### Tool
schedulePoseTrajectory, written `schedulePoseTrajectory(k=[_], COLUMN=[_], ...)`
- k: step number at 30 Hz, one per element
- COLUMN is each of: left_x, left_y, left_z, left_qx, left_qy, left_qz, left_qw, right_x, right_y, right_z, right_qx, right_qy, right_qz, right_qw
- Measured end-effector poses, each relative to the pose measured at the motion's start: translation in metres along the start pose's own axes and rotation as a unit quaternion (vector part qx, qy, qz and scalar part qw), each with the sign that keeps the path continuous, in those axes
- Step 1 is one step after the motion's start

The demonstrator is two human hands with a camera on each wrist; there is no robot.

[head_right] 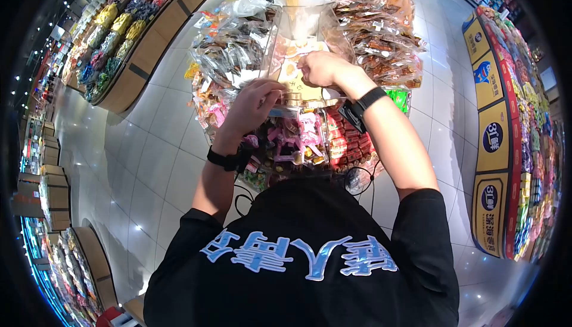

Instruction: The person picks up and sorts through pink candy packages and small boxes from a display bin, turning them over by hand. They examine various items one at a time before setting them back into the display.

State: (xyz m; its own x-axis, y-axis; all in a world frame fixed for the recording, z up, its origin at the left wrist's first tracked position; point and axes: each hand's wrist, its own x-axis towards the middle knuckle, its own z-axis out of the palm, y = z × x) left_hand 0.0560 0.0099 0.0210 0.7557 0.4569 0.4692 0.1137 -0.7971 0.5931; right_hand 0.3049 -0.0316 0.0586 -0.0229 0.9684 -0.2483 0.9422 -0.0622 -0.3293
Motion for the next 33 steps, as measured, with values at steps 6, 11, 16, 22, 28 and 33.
schedulePoseTrajectory(k=[6,11,16,22,28,33], left_x=[-0.009,-0.016,-0.021,-0.022,-0.021,-0.018], left_y=[-0.009,-0.012,-0.014,-0.011,-0.011,-0.009], left_z=[-0.004,-0.01,-0.017,-0.022,-0.016,-0.015], left_qx=[0.007,-0.018,-0.023,-0.031,-0.033,-0.026], left_qy=[0.058,0.093,0.088,0.098,0.097,0.1], left_qz=[0.02,0.031,0.021,0.035,0.034,0.041], left_qw=[0.998,0.995,0.996,0.994,0.994,0.994], right_x=[0.029,0.046,0.05,0.065,0.064,0.055], right_y=[0.0,-0.007,-0.003,0.002,0.007,-0.002], right_z=[0.007,-0.004,0.007,0.009,0.012,0.004], right_qx=[-0.085,-0.168,-0.234,-0.235,-0.218,-0.196], right_qy=[-0.023,-0.058,0.1,0.005,0.053,0.063], right_qz=[-0.008,0.077,0.011,0.005,-0.043,-0.04], right_qw=[0.996,0.981,0.967,0.972,0.974,0.978])
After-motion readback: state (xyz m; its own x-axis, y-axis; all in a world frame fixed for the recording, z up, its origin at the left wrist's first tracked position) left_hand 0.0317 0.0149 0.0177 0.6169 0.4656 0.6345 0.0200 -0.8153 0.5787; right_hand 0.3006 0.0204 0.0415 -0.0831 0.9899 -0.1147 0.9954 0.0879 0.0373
